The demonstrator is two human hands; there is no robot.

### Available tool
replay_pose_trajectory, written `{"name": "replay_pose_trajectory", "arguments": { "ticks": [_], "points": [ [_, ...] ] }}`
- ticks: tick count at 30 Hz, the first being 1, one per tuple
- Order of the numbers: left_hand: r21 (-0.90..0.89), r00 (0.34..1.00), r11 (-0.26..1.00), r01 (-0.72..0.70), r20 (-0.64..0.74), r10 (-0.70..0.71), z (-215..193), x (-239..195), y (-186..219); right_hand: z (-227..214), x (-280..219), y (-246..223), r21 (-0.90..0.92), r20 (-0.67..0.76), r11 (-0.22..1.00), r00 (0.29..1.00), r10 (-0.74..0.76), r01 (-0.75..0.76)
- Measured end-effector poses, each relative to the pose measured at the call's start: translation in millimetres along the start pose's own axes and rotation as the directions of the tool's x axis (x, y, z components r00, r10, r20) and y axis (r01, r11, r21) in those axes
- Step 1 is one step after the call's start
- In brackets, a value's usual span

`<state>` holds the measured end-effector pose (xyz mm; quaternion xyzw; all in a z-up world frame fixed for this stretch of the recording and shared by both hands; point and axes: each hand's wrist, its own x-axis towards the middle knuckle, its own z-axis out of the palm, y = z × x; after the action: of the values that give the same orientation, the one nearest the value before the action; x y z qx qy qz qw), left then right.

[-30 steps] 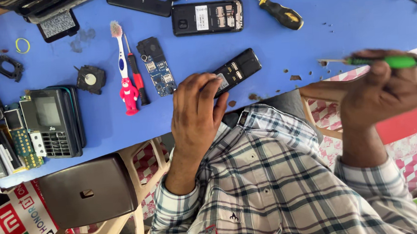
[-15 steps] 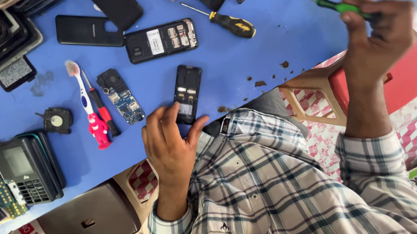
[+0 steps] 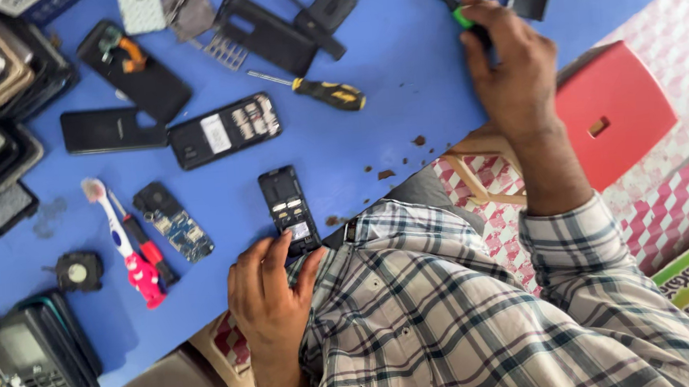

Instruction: The person uses a screwdriver to remove screws from the back of a mobile phone. They then use a toothbrush to clean the internal components and the back cover. The person handles multiple phone parts and tools on a blue workbench.

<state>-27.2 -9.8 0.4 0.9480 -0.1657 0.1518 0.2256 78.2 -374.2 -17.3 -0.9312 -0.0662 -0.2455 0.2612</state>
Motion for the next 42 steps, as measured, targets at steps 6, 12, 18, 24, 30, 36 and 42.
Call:
{"name": "replay_pose_trajectory", "arguments": {
  "ticks": [6, 12, 18, 24, 30, 36, 42],
  "points": [
    [-0.080, 0.995, 0.992, -0.099, -0.040, 0.096, 5.0, 14.0, -8.1, 2.6, 4.0, -4.7, 0.017, -0.037, 1.000, 0.999, -0.001, 0.002],
    [-0.199, 0.999, 0.980, -0.030, -0.038, 0.023, 5.5, 14.0, -23.4, 0.7, 1.5, -9.2, -0.089, -0.056, 0.995, 0.997, -0.055, 0.050],
    [-0.283, 0.999, 0.959, -0.007, -0.047, -0.007, 7.5, 9.7, -22.2, -8.1, -9.6, -17.1, 0.003, -0.020, 1.000, 1.000, -0.017, 0.017],
    [-0.261, 0.999, 0.965, -0.026, -0.036, 0.017, 5.3, 16.0, -19.7, -19.1, -18.3, -12.6, -0.025, 0.087, 0.994, 0.991, -0.103, 0.106],
    [-0.218, 0.999, 0.975, -0.027, -0.023, 0.023, 6.2, 17.5, -17.9, -19.1, -21.7, 0.9, 0.022, 0.088, 0.983, 0.979, -0.185, 0.184],
    [-0.208, 0.999, 0.978, -0.030, -0.028, 0.025, 7.7, 18.4, -16.9, -12.0, -20.2, 9.3, -0.055, 0.064, 0.970, 0.970, -0.235, 0.238],
    [-0.105, 0.996, 0.994, -0.009, -0.084, 0.000, 12.3, 19.3, -12.0, -8.0, -14.3, 13.2, -0.001, 0.047, 0.968, 0.967, -0.252, 0.253]
  ]
}}
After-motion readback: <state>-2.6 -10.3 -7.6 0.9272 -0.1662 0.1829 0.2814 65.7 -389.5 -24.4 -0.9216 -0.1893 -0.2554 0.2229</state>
